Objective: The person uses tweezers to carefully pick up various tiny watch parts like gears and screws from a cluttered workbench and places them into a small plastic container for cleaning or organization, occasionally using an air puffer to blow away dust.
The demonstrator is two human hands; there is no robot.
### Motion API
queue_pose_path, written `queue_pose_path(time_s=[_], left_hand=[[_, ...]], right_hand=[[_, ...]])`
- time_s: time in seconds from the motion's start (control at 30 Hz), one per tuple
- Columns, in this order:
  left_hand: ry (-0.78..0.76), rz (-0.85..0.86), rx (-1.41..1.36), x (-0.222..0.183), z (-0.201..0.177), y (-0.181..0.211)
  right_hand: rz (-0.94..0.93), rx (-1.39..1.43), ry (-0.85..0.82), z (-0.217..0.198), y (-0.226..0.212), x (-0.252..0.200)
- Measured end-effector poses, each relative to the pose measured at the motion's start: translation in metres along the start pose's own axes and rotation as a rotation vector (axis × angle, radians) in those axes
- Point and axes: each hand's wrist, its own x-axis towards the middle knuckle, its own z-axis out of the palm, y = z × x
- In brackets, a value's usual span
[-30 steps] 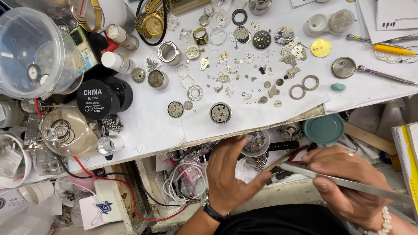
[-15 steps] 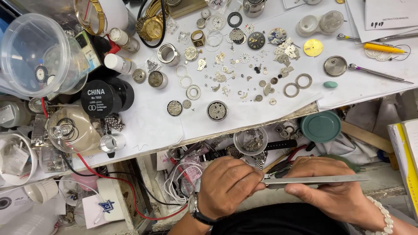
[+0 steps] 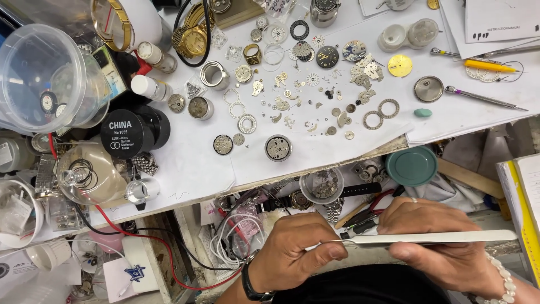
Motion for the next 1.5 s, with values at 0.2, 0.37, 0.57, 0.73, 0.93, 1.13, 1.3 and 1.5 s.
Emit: queue_pose_path(time_s=[0.2, 0.37, 0.57, 0.73, 0.93, 1.13, 1.3, 1.5], left_hand=[[0.297, 0.238, 0.253, 0.004, -0.019, -0.001], [0.554, 0.488, 0.755, 0.009, -0.054, -0.022], [0.630, 0.538, 0.949, 0.013, -0.062, -0.046], [0.634, 0.546, 0.970, 0.013, -0.062, -0.046], [0.627, 0.519, 1.012, 0.013, -0.059, -0.046], [0.625, 0.539, 1.031, 0.019, -0.059, -0.043], [0.631, 0.535, 0.961, 0.017, -0.061, -0.041], [0.667, 0.518, 0.823, 0.021, -0.056, -0.025]], right_hand=[[-0.179, -0.344, 0.214, -0.017, 0.004, 0.015], [-0.530, -0.813, 0.181, -0.020, 0.026, 0.035], [-0.591, -0.902, 0.141, -0.014, 0.028, 0.047], [-0.611, -0.934, 0.141, -0.011, 0.030, 0.051], [-0.606, -0.970, 0.125, -0.012, 0.035, 0.051], [-0.649, -0.939, 0.154, -0.011, 0.043, 0.051], [-0.478, -0.662, 0.368, -0.010, 0.067, 0.027], [0.171, 0.089, 0.741, -0.007, 0.037, 0.024]])
